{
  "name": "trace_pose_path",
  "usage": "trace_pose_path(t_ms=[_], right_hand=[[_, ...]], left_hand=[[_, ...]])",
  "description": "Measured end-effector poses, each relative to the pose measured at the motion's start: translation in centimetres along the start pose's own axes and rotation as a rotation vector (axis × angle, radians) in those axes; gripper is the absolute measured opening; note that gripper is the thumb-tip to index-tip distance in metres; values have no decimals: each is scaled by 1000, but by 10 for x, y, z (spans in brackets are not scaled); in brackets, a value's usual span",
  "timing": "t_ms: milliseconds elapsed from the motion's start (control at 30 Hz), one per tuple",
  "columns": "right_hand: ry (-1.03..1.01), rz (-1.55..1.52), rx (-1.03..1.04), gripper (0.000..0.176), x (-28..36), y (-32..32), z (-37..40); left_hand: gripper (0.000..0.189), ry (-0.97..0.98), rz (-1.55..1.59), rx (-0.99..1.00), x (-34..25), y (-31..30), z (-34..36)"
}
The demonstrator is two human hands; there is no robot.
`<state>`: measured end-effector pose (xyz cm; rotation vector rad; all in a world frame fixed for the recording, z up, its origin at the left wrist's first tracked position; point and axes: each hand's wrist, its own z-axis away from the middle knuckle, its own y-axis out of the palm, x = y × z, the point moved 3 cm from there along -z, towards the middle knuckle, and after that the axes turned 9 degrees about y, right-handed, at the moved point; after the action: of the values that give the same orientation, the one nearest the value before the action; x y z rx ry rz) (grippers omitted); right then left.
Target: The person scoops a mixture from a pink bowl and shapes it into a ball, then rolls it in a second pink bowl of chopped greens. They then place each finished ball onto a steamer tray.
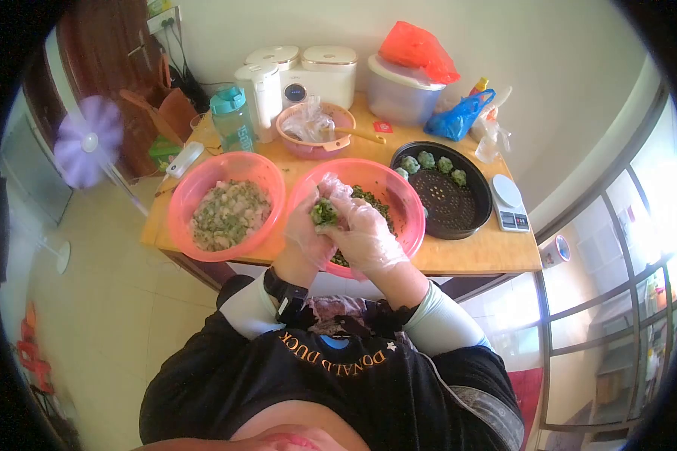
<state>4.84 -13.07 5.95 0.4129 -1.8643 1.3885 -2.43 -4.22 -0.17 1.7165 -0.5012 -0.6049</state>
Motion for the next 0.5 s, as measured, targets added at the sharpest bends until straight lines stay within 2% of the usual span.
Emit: trace_pose_path(t_ms=[100,167,200,267,367,500], right_hand=[[53,-146,69,52,0,-1,-10],[76,-259,102,42,-11,4,-19],[75,-260,103,42,-8,3,-19],[54,-139,90,30,5,-2,-16],[89,-62,111,25,5,-1,-18],[92,31,146,27,8,-4,-20]], left_hand=[[26,7,-138,-104,1,-3,2],[21,-17,-109,116,1,-18,-4],[21,-16,-110,115,3,-21,-5],[17,73,-135,-36,5,-24,-6],[23,67,-201,3,2,-24,-3],[23,71,-276,-25,2,-23,-4]])
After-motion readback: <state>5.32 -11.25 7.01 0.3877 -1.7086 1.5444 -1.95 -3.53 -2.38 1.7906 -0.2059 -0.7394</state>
